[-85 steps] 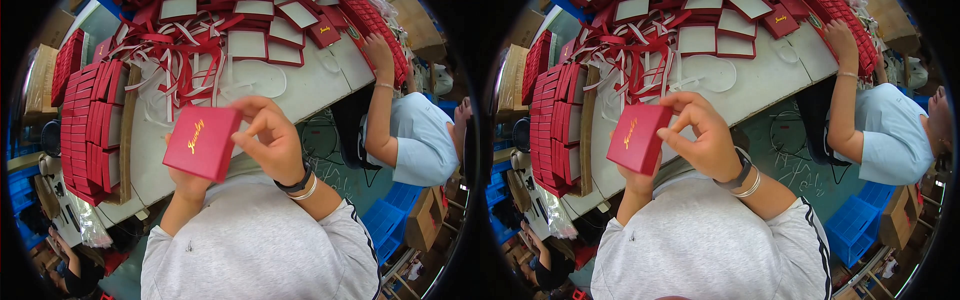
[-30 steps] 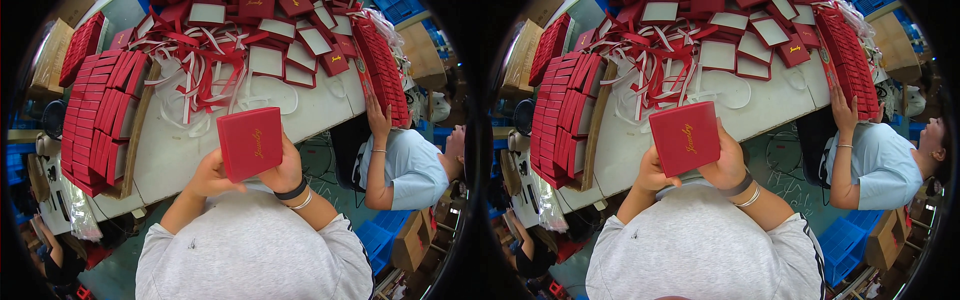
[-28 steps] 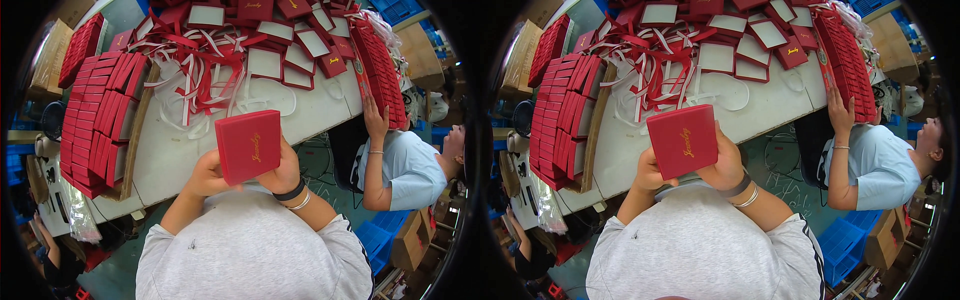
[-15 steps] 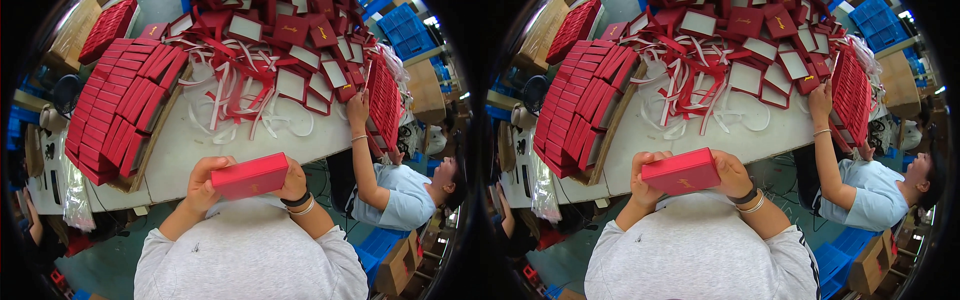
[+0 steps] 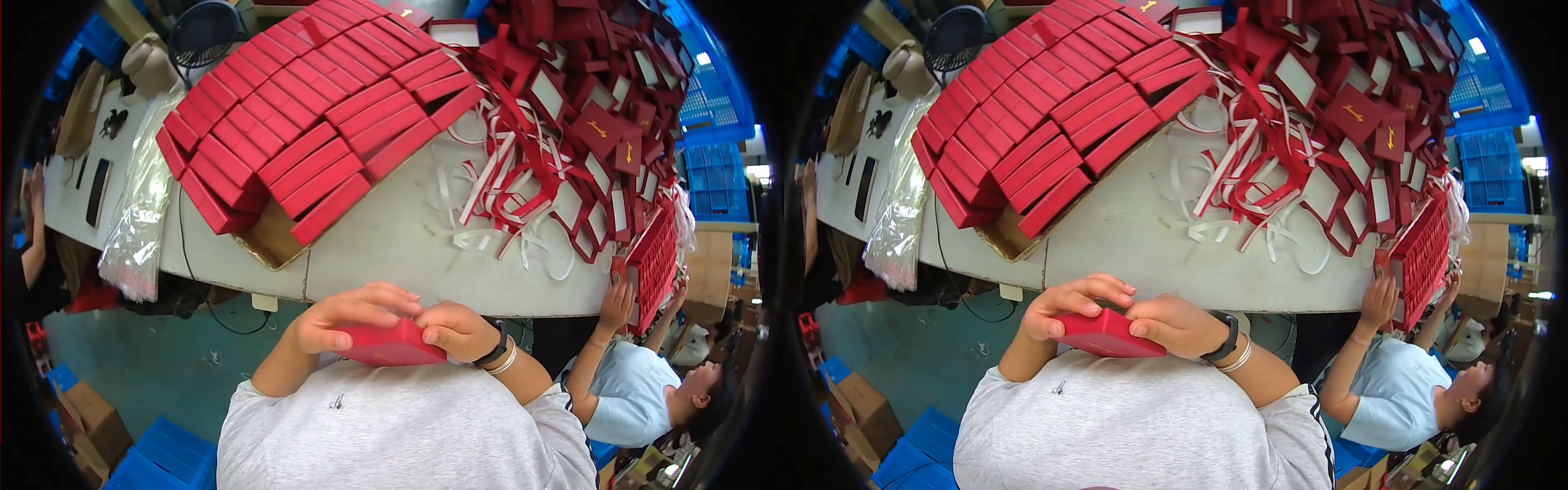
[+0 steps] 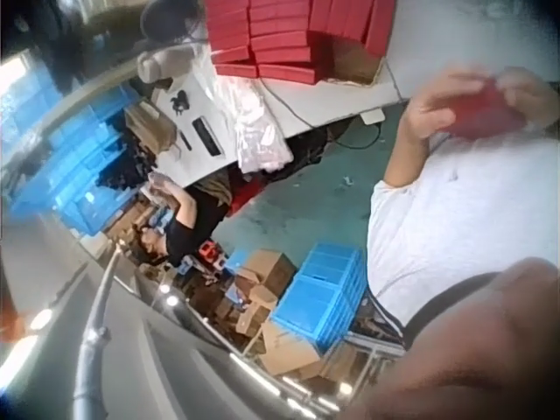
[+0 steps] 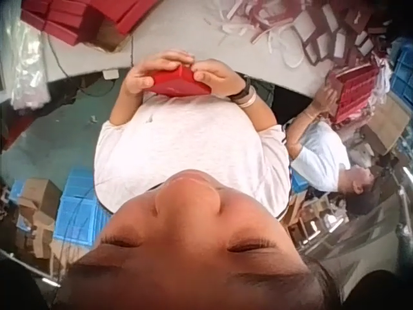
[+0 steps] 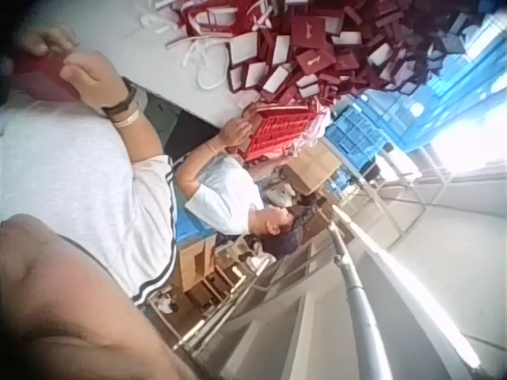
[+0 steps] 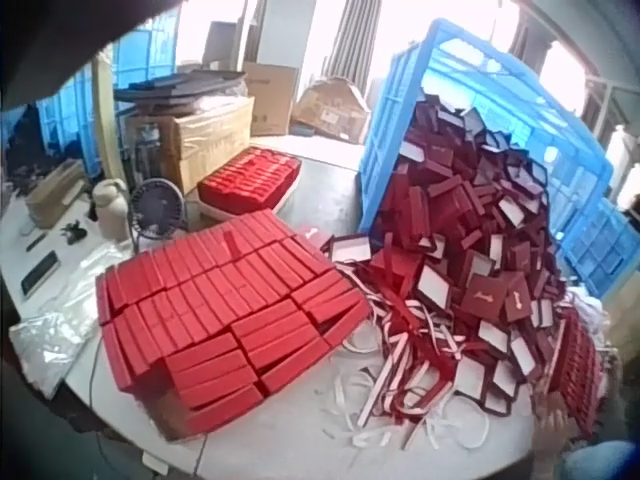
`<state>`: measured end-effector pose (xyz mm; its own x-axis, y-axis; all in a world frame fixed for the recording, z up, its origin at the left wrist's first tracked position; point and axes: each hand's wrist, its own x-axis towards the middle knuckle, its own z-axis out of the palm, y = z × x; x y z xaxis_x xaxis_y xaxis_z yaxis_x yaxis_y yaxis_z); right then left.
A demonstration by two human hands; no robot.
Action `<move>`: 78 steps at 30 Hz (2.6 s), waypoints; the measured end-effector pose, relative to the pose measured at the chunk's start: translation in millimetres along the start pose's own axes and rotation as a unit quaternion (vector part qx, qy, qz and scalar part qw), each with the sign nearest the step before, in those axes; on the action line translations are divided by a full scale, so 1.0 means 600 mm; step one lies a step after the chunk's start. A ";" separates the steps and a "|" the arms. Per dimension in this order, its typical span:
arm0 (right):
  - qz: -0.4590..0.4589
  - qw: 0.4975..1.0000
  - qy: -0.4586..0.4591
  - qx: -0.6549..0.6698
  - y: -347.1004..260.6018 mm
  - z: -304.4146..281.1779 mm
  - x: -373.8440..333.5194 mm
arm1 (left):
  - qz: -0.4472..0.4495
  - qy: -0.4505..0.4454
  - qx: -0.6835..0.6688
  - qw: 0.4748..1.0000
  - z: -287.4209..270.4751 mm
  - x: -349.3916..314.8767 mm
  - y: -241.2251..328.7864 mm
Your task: Packaging red jewelry boxes by attaching ribbons and stacking them on a workbench.
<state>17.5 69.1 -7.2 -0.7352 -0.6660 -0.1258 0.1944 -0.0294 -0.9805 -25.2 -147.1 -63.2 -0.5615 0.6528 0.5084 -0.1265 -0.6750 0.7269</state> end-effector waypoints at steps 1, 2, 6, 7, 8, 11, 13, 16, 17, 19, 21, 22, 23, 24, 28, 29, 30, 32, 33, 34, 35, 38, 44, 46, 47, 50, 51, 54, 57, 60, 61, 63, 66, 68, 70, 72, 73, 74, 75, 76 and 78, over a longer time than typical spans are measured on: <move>0.005 1.000 -0.006 0.000 -0.003 0.001 0.012 | -0.002 -0.010 -0.008 1.000 -0.010 -0.009 0.007; 0.030 0.999 -0.018 0.006 -0.006 0.002 0.024 | 0.001 -0.003 -0.008 1.000 -0.017 -0.018 0.020; 0.107 0.994 -0.013 0.004 -0.037 0.012 0.081 | -0.084 0.053 0.194 0.976 -0.040 -0.043 0.102; 0.090 0.995 -0.042 0.030 -0.040 0.009 0.092 | -0.083 0.085 0.325 0.938 -0.041 -0.049 0.115; 0.091 0.994 -0.046 0.029 -0.051 0.018 0.101 | -0.082 0.115 0.450 0.882 -0.040 -0.054 0.126; 0.000 0.990 -0.005 0.144 -0.097 0.057 0.136 | 0.068 0.304 0.498 0.810 -0.017 -0.069 0.128; 0.001 0.960 0.031 0.278 -0.110 0.072 0.162 | 0.219 0.395 0.565 0.690 -0.016 -0.083 0.134; 0.069 0.932 0.123 0.334 -0.122 0.093 0.212 | 0.114 0.299 0.673 0.667 -0.012 -0.075 0.169; 0.082 0.927 0.120 0.346 -0.113 0.095 0.221 | 0.069 0.292 0.686 0.662 -0.015 -0.074 0.173; 0.083 0.934 0.117 0.327 -0.114 0.104 0.230 | 0.057 0.304 0.706 0.637 -0.028 -0.076 0.173; 0.085 0.940 0.114 0.309 -0.115 0.109 0.235 | 0.036 0.332 0.723 0.604 -0.040 -0.081 0.172; 0.076 0.947 0.084 0.300 -0.117 0.110 0.234 | 0.036 0.333 0.723 0.605 -0.046 -0.087 0.173; 0.067 0.953 0.054 0.291 -0.118 0.111 0.234 | 0.048 0.327 0.734 0.594 -0.054 -0.098 0.174; 0.067 0.953 0.055 0.291 -0.117 0.115 0.237 | 0.059 0.320 0.744 0.583 -0.060 -0.104 0.177; 0.070 0.937 0.156 0.305 -0.110 0.121 0.244 | -0.040 0.349 0.733 0.582 -0.093 -0.095 0.184; 0.083 0.938 0.153 0.301 -0.111 0.119 0.245 | -0.053 0.370 0.709 0.598 -0.101 -0.087 0.186; 0.095 0.938 0.149 0.297 -0.112 0.117 0.245 | -0.066 0.390 0.683 0.614 -0.108 -0.080 0.189; 0.102 0.943 0.133 0.288 -0.118 0.121 0.236 | -0.068 0.358 0.697 0.618 -0.119 -0.067 0.202; 0.107 0.947 0.117 0.279 -0.120 0.123 0.235 | -0.069 0.324 0.710 0.622 -0.124 -0.063 0.207; 0.108 0.947 0.117 0.279 -0.119 0.123 0.238 | -0.068 0.325 0.710 0.621 -0.130 -0.059 0.208; 0.114 0.943 0.132 0.282 -0.115 0.122 0.245 | -0.067 0.328 0.710 0.619 -0.135 -0.055 0.209; 0.119 0.937 0.152 0.291 -0.094 0.121 0.259 | -0.074 0.328 0.705 0.624 -0.142 -0.051 0.213; 0.055 0.938 0.195 0.282 -0.074 0.131 0.293 | -0.037 0.273 0.614 0.740 -0.158 -0.077 0.227; 0.030 0.940 0.211 0.266 -0.066 0.132 0.302 | -0.005 0.269 0.568 0.778 -0.150 -0.079 0.224; 0.031 0.939 0.211 0.268 -0.073 0.132 0.305 | -0.011 0.274 0.591 0.759 -0.143 -0.078 0.219; 0.009 0.930 0.191 0.315 -0.092 0.134 0.308 | -0.043 0.301 0.653 0.694 -0.148 -0.090 0.183; 0.026 0.942 0.189 0.277 -0.092 0.133 0.307 | -0.069 0.322 0.689 0.646 -0.150 -0.096 0.173; 0.030 0.959 0.200 0.200 -0.087 0.133 0.307 | -0.067 0.326 0.655 0.678 -0.147 -0.091 0.168; 0.036 0.964 0.194 0.178 -0.083 0.123 0.311 | -0.024 0.348 0.641 0.684 -0.143 -0.083 0.149; 0.044 0.961 0.194 0.194 -0.085 0.123 0.305 | -0.010 0.399 0.648 0.649 -0.128 -0.077 0.135; 0.039 0.961 0.203 0.181 -0.086 0.124 0.303 | 0.010 0.427 0.650 0.629 -0.122 -0.076 0.132; 0.036 0.962 0.212 0.170 -0.084 0.128 0.302 | -0.001 0.448 0.633 0.631 -0.117 -0.094 0.121; 0.012 0.959 0.235 0.161 -0.074 0.140 0.307 | -0.067 0.457 0.620 0.634 -0.115 -0.093 0.124; -0.004 0.957 0.254 0.140 -0.077 0.147 0.308 | -0.127 0.450 0.623 0.626 -0.108 -0.080 0.129; -0.012 0.962 0.250 0.105 -0.072 0.147 0.308 | -0.185 0.433 0.643 0.604 -0.102 -0.066 0.133; -0.020 0.967 0.246 0.071 -0.074 0.146 0.308 | -0.191 0.402 0.697 0.563 -0.099 -0.060 0.143; -0.020 0.965 0.248 0.081 -0.076 0.146 0.307 | -0.195 0.366 0.745 0.522 -0.098 -0.058 0.145; -0.020 0.963 0.251 0.092 -0.077 0.146 0.307 | -0.195 0.365 0.745 0.523 -0.095 -0.057 0.151; -0.020 0.963 0.252 0.092 -0.076 0.146 0.306 | -0.200 0.373 0.754 0.502 -0.093 -0.057 0.158; -0.021 0.961 0.258 0.098 -0.074 0.148 0.306 | -0.205 0.381 0.761 0.483 -0.091 -0.057 0.162; -0.023 0.958 0.268 0.105 -0.073 0.148 0.304 | -0.211 0.366 0.761 0.492 -0.094 -0.064 0.169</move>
<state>-67.6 -117.5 26.1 -0.9626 -0.1849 -0.1981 0.2391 -0.2355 -0.9420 -62.8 -259.8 -35.1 -0.9628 -0.0512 0.2655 0.0872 0.8706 0.4842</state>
